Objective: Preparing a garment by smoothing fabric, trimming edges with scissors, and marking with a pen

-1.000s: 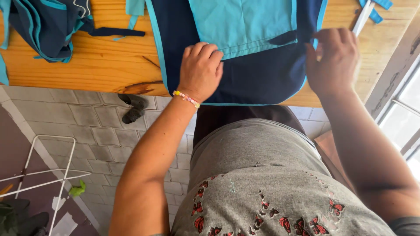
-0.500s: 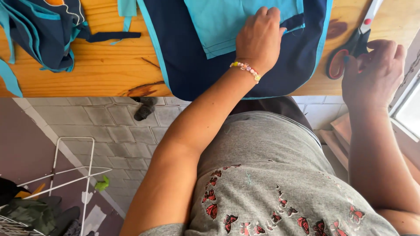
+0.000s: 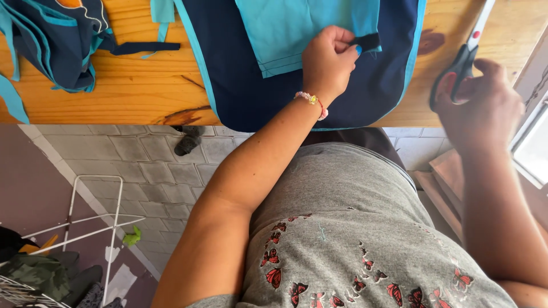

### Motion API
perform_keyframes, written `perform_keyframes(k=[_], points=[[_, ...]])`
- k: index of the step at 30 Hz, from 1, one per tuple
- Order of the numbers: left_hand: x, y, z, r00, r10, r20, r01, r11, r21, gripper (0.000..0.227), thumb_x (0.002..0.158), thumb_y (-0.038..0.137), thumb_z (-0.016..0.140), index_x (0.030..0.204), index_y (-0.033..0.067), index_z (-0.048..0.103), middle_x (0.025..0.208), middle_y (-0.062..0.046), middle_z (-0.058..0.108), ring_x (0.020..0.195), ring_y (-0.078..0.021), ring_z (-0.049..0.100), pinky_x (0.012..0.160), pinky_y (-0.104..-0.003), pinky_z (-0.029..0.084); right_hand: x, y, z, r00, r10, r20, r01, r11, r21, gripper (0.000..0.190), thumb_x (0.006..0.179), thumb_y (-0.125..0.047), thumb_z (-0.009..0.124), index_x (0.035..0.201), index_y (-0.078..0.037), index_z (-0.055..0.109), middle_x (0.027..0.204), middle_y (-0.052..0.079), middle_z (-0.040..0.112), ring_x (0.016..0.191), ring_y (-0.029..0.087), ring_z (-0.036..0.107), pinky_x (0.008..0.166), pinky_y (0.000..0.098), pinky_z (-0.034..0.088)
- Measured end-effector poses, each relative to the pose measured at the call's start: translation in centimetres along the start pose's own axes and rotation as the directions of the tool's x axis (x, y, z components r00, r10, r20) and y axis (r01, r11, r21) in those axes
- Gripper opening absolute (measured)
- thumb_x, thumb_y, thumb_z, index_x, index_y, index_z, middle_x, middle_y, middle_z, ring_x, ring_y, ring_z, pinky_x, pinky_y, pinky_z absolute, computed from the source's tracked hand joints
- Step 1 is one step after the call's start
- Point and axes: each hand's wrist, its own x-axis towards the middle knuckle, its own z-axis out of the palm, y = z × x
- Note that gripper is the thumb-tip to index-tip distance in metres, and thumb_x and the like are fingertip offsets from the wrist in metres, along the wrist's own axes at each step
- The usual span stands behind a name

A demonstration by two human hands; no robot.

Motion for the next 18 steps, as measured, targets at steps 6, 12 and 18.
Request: perform_keyframes(k=[6,12,18], points=[[-0.3,1.1,-1.2,0.986,-0.135,0.102,0.132,0.991,0.032,0.007,0.077,0.018,0.066,0.075,0.0145,0.072,0.065,0.005,0.075,0.047,-0.011,0.074,0.062,-0.026,0.058,-0.9,4.8,-2.6,0.94,-0.144,0.31,-0.195,0.52,0.832,0.051,0.098,0.004,0.071,0.147,0.004,0.055,0.121,0.019,0.065,0.109,0.03,0.072,0.081,0.0325,0.061],[-0.6,2.5,-1.7,0.954,-0.242,0.175,0.264,0.958,-0.113,0.012,0.074,0.014,0.061,0.08,0.0103,0.071,0.065,-0.002,0.077,0.04,-0.0146,0.066,0.048,-0.025,0.053,-0.4,8.2,-3.3,0.725,-0.408,0.556,-0.488,0.266,0.831,0.072,0.071,0.018,0.057,0.143,0.016,0.048,0.122,0.043,0.064,0.099,0.049,0.069,0.089,0.0529,0.057],[-0.7,3.4,-1.7,0.898,-0.379,0.221,0.429,0.864,-0.264,0.03,0.071,0.007,0.056,0.094,-0.0003,0.074,0.066,-0.01,0.069,0.046,-0.0189,0.063,0.042,-0.027,0.046,4.9,10.1,-3.7,0.511,-0.515,0.688,-0.457,0.515,0.725,0.101,0.06,-0.027,0.08,0.149,0.015,0.055,0.108,0.02,0.071,0.087,0.03,0.069,0.067,0.0319,0.053]])
